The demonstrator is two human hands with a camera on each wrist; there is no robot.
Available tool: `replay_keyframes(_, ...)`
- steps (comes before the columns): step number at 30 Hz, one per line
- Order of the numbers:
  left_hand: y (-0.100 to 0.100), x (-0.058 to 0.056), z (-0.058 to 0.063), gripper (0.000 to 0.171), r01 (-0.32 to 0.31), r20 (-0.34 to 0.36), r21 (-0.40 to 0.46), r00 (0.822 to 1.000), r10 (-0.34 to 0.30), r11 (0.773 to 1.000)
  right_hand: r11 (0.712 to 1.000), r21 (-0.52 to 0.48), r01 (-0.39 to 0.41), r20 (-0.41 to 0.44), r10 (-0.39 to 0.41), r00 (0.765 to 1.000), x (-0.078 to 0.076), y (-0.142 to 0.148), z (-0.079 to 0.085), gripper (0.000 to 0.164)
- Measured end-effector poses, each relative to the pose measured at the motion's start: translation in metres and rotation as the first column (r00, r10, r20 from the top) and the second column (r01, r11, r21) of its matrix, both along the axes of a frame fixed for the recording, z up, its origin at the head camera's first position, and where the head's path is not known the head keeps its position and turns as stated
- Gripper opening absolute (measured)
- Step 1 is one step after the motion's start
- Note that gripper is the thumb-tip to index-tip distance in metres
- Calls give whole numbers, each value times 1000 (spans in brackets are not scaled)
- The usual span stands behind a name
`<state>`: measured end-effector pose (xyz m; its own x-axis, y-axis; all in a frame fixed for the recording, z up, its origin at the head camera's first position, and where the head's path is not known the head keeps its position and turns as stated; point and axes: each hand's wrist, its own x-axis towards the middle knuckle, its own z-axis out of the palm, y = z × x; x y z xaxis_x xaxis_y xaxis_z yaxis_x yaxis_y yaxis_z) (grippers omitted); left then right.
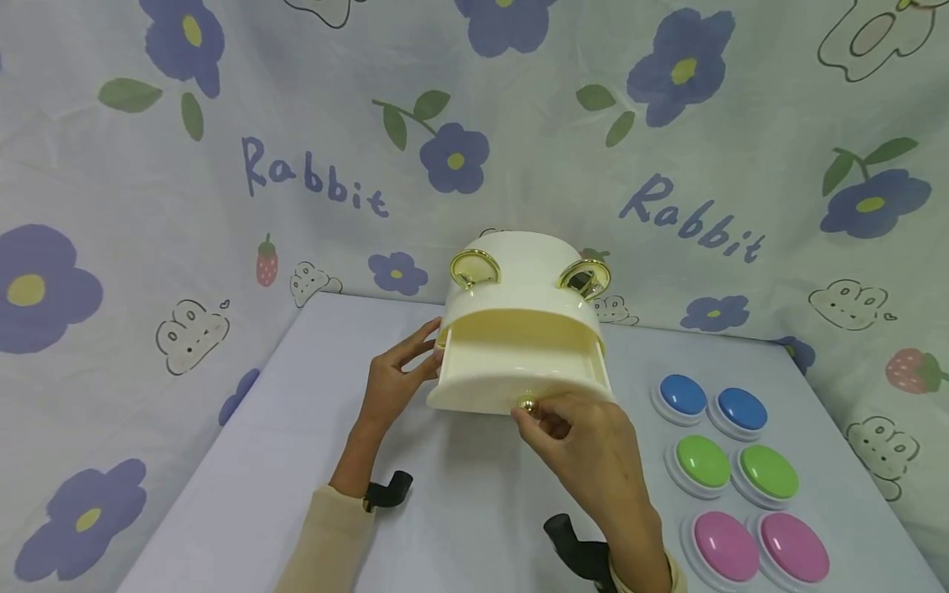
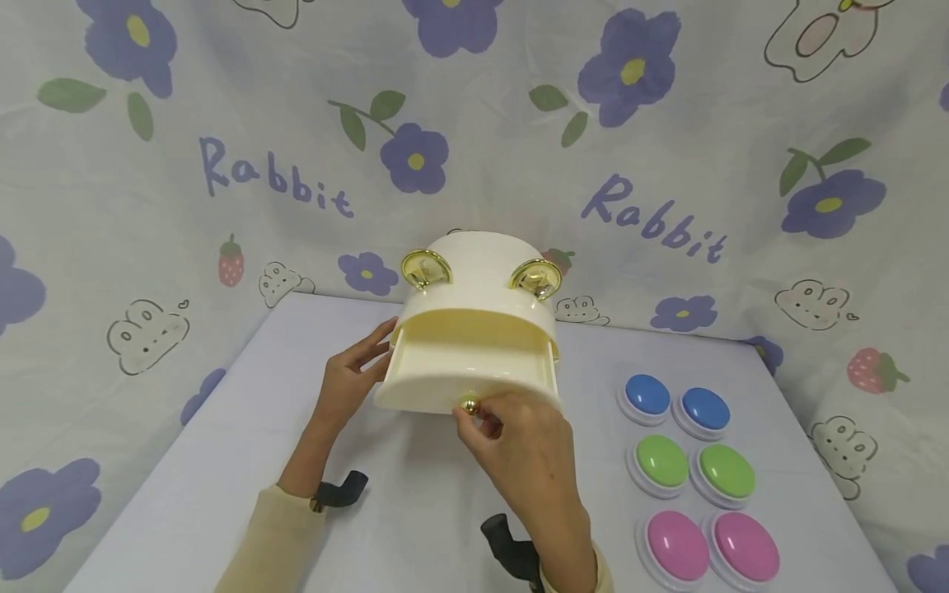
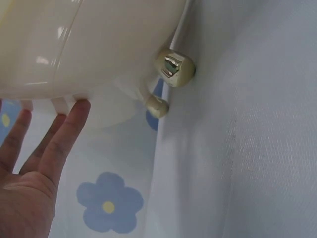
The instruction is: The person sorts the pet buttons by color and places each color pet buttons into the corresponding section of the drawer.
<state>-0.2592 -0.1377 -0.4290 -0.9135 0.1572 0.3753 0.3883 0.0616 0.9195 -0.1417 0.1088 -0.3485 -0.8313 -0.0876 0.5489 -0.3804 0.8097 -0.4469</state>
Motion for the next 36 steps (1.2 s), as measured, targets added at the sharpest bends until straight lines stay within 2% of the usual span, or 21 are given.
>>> replay_keyframes(8,0,-1,-1,53,-9,-42,-20,999,8,1000,1000,16,-7,-8,7,1000,3,0,2,24)
replay_keyframes(27,1,-2,-2,53,-13,-43,-27,999,12,1000,999,45,16,25,-17,1000,12,-1,6,23)
replay_keyframes(32,0,-3,-3,53,-5,-42,-25,999,4,1000,997,73,20,125,-29,992,16,0,11,19)
replay_keyframes(36,1,-3,-6,52,-15,-43,-6,999,15,1000,994,107,-11,272,-18,962,22,3,16,19)
